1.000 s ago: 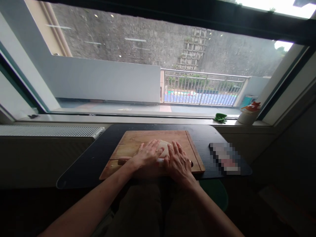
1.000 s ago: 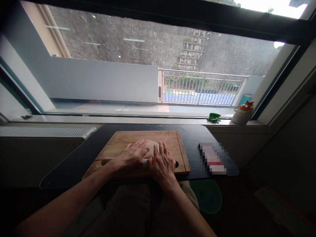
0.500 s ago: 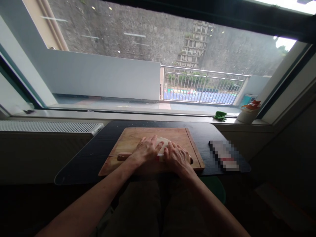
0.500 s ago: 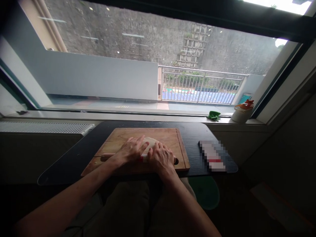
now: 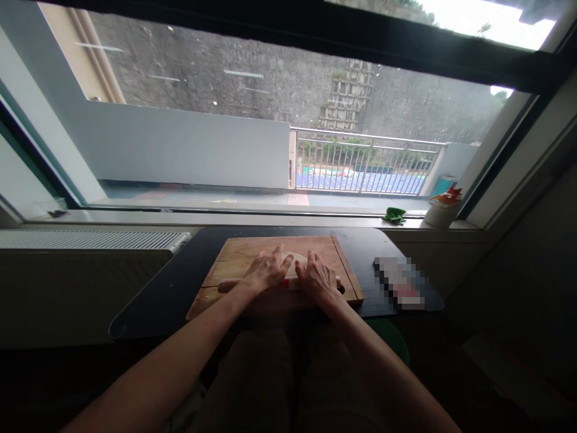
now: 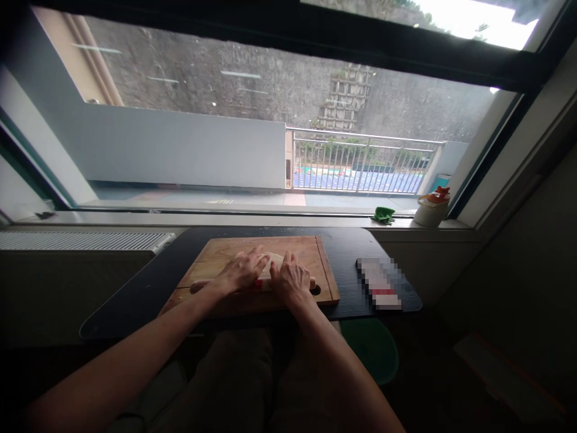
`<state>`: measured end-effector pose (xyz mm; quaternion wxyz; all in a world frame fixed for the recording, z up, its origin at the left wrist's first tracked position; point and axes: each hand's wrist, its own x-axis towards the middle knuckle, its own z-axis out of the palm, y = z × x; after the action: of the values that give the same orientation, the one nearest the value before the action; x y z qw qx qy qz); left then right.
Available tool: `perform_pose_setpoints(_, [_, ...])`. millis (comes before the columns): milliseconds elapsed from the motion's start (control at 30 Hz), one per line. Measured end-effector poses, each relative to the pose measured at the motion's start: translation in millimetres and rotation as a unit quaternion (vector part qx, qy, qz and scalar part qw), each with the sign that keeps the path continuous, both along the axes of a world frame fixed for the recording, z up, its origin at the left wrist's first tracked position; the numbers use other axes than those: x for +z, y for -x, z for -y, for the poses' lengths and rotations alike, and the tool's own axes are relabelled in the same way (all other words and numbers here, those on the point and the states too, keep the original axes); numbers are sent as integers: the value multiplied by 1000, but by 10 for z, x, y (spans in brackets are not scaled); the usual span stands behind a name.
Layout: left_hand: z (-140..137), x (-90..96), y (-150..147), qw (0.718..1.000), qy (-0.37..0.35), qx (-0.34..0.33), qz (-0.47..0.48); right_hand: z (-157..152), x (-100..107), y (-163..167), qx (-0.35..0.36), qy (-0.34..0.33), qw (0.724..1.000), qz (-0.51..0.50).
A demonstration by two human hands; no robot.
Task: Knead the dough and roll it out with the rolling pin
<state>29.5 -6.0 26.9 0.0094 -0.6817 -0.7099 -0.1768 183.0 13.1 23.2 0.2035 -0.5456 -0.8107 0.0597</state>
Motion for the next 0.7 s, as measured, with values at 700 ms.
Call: perform_pose_setpoints(700, [-72, 477, 267, 980, -43, -13, 196, -627, 19, -438, 42, 66, 997, -24])
